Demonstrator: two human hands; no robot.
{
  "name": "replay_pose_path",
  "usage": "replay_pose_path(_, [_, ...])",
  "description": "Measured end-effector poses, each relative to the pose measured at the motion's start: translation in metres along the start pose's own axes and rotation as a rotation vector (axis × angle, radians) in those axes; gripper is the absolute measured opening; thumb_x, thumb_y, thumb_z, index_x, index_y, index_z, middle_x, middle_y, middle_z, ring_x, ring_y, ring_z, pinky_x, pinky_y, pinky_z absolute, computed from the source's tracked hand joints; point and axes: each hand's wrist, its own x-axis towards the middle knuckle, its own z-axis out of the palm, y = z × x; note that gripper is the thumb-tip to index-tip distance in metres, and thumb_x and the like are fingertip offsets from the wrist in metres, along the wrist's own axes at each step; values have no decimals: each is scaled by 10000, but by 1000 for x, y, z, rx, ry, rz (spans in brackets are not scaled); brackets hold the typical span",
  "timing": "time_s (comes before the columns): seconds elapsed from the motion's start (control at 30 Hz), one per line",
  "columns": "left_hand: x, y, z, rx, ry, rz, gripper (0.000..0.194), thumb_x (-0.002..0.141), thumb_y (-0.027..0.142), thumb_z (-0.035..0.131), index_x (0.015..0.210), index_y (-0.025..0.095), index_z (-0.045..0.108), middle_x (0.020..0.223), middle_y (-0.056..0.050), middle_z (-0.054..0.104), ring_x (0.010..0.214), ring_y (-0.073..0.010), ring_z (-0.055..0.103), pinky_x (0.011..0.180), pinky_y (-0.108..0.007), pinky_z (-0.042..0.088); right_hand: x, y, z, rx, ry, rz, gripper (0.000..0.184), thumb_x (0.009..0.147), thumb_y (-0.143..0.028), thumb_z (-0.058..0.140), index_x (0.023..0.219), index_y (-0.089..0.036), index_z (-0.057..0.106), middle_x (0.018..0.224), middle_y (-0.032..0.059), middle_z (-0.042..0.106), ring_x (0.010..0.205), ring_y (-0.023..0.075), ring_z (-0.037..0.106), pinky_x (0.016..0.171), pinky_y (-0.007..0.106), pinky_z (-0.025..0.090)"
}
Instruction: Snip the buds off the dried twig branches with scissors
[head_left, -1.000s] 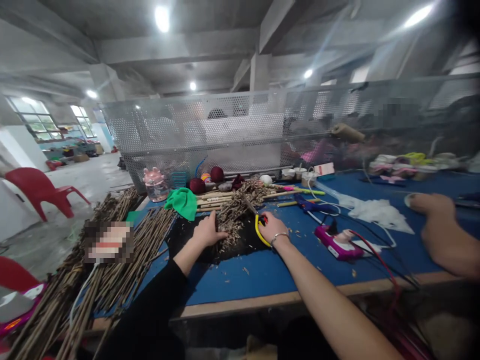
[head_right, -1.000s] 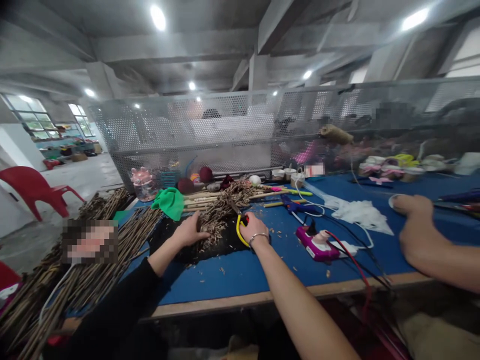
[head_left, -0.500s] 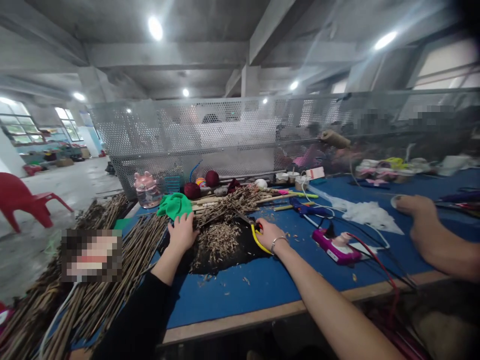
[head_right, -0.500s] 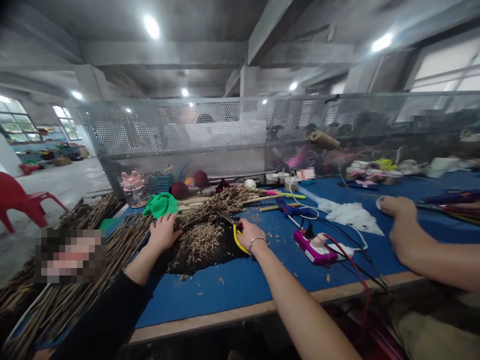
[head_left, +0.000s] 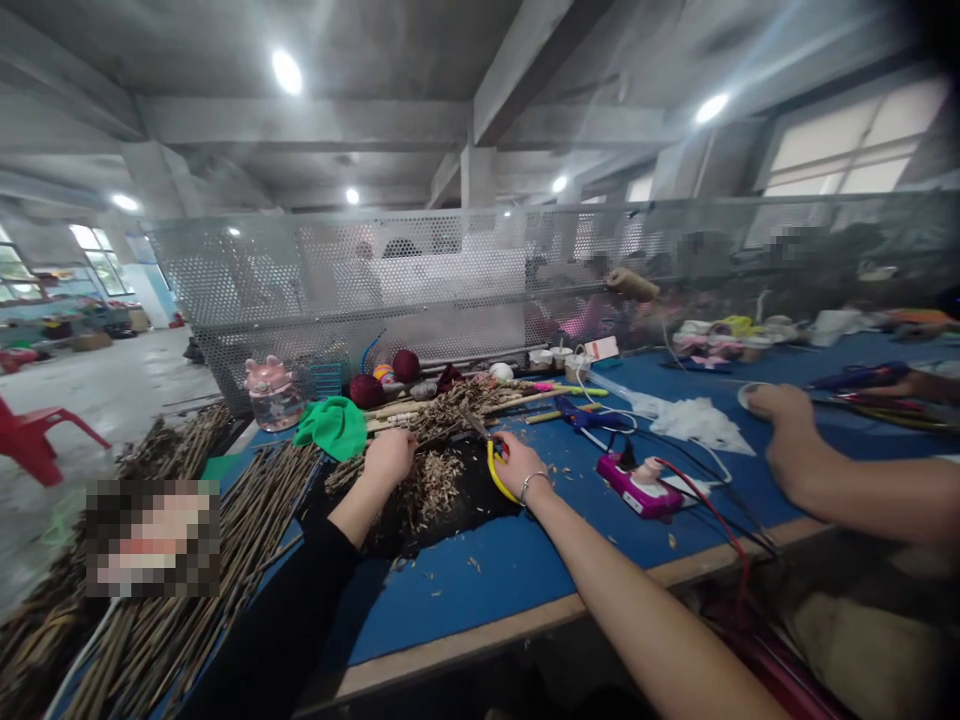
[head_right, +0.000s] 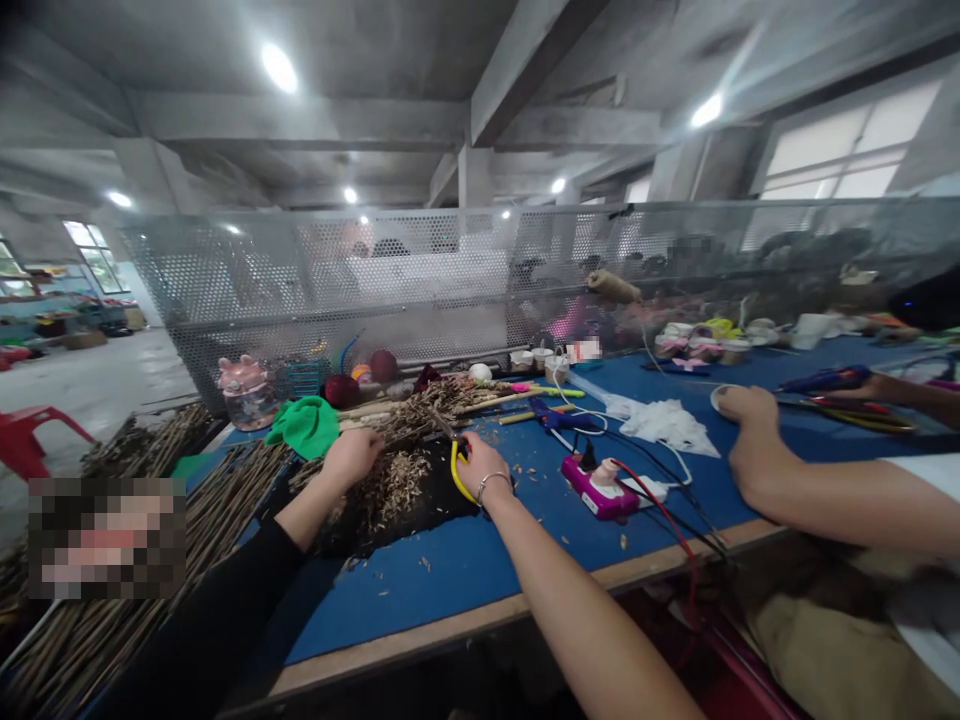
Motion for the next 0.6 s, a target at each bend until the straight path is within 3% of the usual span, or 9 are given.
replay_pose_path(0.2, [-3,-10,-24,23,2,-19,335,868,247,328,914,103,627,919,-161,661,902,-218,615,786,-287,438,4,4,0,86,54,12,357,730,-249,523,1086,-246,556,766,17,636,680,150,569,562,217,345])
replay_pose_path(0.33, [-7,12,-14,17,-47,1,342,859,349,366,912,161,646,969,-124,666,941,-202,605,815,-278,436,3,5,2,119,73,-9,357,713,-220,526,1067,-240,567,754,20,629,677,151,563,557,215,343])
replay_pose_path(0.43, [-2,35,2,32,-94,-55,320,800,395,468,885,153,659,963,-148,667,920,-241,617,792,-332,459,3,6,4,135,94,-20,366,698,-189,523,1058,-238,570,721,11,619,643,143,548,546,211,338])
replay_pose_path(0.53, [7,52,6,51,-105,-117,264,782,299,500,871,112,663,924,-186,666,893,-269,629,762,-361,472,4,9,3,153,131,-28,377,694,-178,527,1064,-231,568,717,7,613,630,136,536,554,209,347])
replay_pose_path(0.6, [12,56,-2,55,-90,-120,253,797,233,466,869,96,666,908,-199,666,877,-255,636,753,-339,475,6,10,3,169,151,-30,377,694,-186,536,1068,-223,568,701,4,607,627,136,533,562,210,354])
